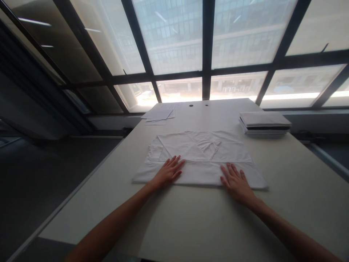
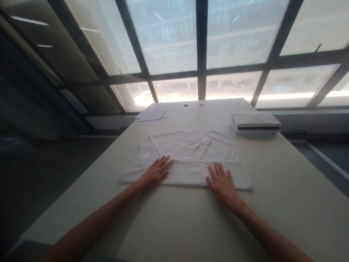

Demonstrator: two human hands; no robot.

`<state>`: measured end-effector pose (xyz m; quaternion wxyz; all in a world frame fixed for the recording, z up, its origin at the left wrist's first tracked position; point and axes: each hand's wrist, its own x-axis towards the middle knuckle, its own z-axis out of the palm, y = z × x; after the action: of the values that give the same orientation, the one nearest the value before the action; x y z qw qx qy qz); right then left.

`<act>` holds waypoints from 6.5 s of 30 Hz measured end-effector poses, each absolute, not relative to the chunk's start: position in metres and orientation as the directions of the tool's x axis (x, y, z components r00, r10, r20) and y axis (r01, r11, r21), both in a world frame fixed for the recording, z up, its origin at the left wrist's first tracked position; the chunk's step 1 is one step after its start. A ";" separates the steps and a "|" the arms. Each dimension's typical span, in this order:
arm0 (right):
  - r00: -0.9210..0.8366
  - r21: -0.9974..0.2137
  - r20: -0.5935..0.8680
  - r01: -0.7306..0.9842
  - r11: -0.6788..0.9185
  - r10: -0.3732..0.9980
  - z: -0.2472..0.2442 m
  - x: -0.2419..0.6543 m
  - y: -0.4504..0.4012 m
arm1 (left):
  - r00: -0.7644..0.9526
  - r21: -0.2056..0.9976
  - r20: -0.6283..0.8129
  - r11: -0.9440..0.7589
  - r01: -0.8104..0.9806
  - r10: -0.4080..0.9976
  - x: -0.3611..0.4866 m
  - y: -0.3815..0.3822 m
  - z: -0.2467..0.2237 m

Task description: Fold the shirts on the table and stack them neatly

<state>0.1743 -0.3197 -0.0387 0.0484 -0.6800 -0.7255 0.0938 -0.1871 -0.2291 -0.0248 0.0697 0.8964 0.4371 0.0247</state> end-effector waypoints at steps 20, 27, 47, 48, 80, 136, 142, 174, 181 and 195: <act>-0.074 -0.130 0.009 0.989 0.074 0.997 -0.032 0.240 -0.106 | 0.371 0.135 -0.001 -0.367 0.920 0.929 -0.216 -0.029 -0.027; -0.070 -0.100 -0.006 0.993 0.069 0.998 -0.044 0.266 -0.056 | 0.328 0.118 0.031 -0.329 0.937 0.944 -0.223 0.010 -0.028; -0.111 -0.071 0.043 0.991 0.113 0.993 0.002 0.290 -0.014 | 0.411 0.438 -0.090 -0.334 0.834 0.907 -0.239 0.064 0.031; -0.104 -0.068 0.074 0.992 0.109 0.992 0.005 0.290 -0.018 | 0.418 0.473 -0.079 -0.335 0.815 0.905 -0.239 0.061 0.034; -0.298 0.038 0.331 0.952 0.303 0.896 -0.015 0.274 -0.217 | 0.528 0.120 0.321 -0.587 0.801 0.786 -0.263 -0.140 -0.002; -0.055 0.016 0.365 0.998 0.053 0.929 -0.015 0.261 -0.242 | 0.016 0.157 0.287 -0.064 0.985 0.958 -0.227 -0.111 0.012; -0.185 -0.146 0.335 0.958 0.245 0.924 -0.002 0.155 -0.194 | 0.419 0.170 0.121 -0.434 0.885 0.900 -0.098 -0.130 -0.010; 0.024 -0.290 0.423 0.951 0.111 0.906 -0.023 0.218 -0.182 | 0.779 0.186 0.067 -0.775 0.604 0.623 -0.036 -0.150 -0.007; -0.111 -0.413 0.348 0.873 0.258 0.931 0.009 0.173 -0.228 | 0.860 0.065 0.024 -0.859 0.508 0.510 -0.005 -0.149 0.009; 0.045 -0.451 0.143 0.892 0.024 0.989 -0.017 0.179 -0.179 | 0.566 0.359 0.205 -0.600 0.715 0.798 -0.001 -0.096 0.058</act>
<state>0.1793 -0.1794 -0.0175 0.2172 -0.6896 -0.6819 0.1112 -0.0012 -0.0962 0.0580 0.1185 0.8770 0.4315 0.1750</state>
